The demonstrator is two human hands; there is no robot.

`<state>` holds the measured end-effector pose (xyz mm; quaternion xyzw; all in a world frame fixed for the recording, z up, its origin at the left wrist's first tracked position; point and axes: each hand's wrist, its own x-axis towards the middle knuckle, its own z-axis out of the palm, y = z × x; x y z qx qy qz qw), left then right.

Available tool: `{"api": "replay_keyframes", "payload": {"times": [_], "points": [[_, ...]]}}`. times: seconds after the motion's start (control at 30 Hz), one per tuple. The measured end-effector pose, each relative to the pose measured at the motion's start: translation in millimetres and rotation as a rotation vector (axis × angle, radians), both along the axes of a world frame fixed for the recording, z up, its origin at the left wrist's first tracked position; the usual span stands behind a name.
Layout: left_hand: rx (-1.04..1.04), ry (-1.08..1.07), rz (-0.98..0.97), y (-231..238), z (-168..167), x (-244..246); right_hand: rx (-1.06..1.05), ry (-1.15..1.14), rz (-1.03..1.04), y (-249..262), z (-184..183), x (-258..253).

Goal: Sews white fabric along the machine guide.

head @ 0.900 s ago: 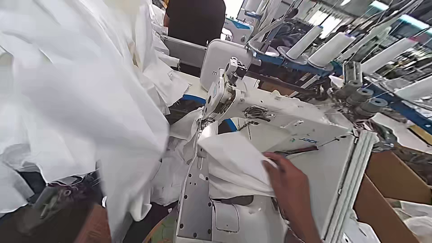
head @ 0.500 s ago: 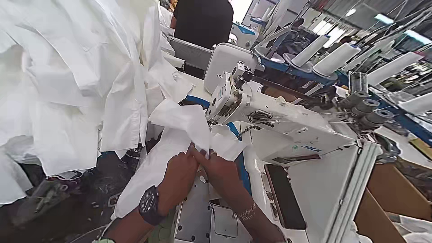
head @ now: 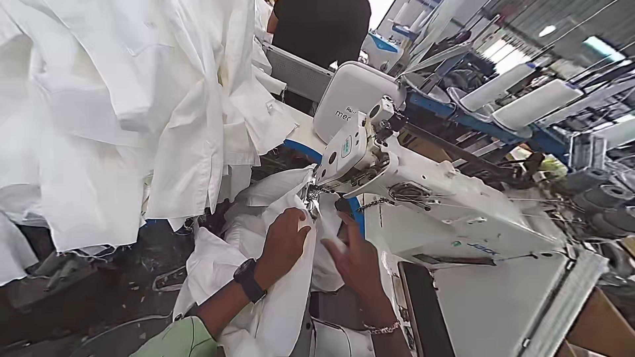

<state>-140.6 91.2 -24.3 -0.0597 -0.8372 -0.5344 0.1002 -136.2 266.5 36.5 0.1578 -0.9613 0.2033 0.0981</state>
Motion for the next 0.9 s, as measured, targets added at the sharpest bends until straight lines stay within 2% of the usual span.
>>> {"api": "replay_keyframes", "payload": {"times": [0.1, 0.23, 0.37, 0.47, 0.57, 0.63, 0.8, 0.9], "points": [[-0.081, -0.189, 0.003, 8, 4, 8, 0.059, 0.002, -0.189, 34, 4, -9], [-0.206, -0.243, -0.071, 2, 9, -5, -0.071, 0.179, 0.040, 6, -16, -7], [-0.205, -0.088, -0.043, -2, 12, 8, -0.178, 0.191, 0.231, 0, -29, -13], [-0.333, 0.073, -0.094, -5, 0, 22, -0.199, 0.133, 0.268, 6, -36, -12], [-0.297, 0.047, -0.134, -9, 3, 18, -0.143, 0.119, 0.300, 3, -35, -12], [-0.205, 0.015, -0.092, -8, 0, 12, -0.095, 0.100, 0.308, 2, -34, -11], [-0.206, -0.242, -0.170, -11, 11, -6, -0.118, 0.106, 0.293, 0, -35, -8], [-0.167, -0.142, -0.079, -8, 10, -3, -0.124, 0.118, 0.288, 0, -35, -6]]}}
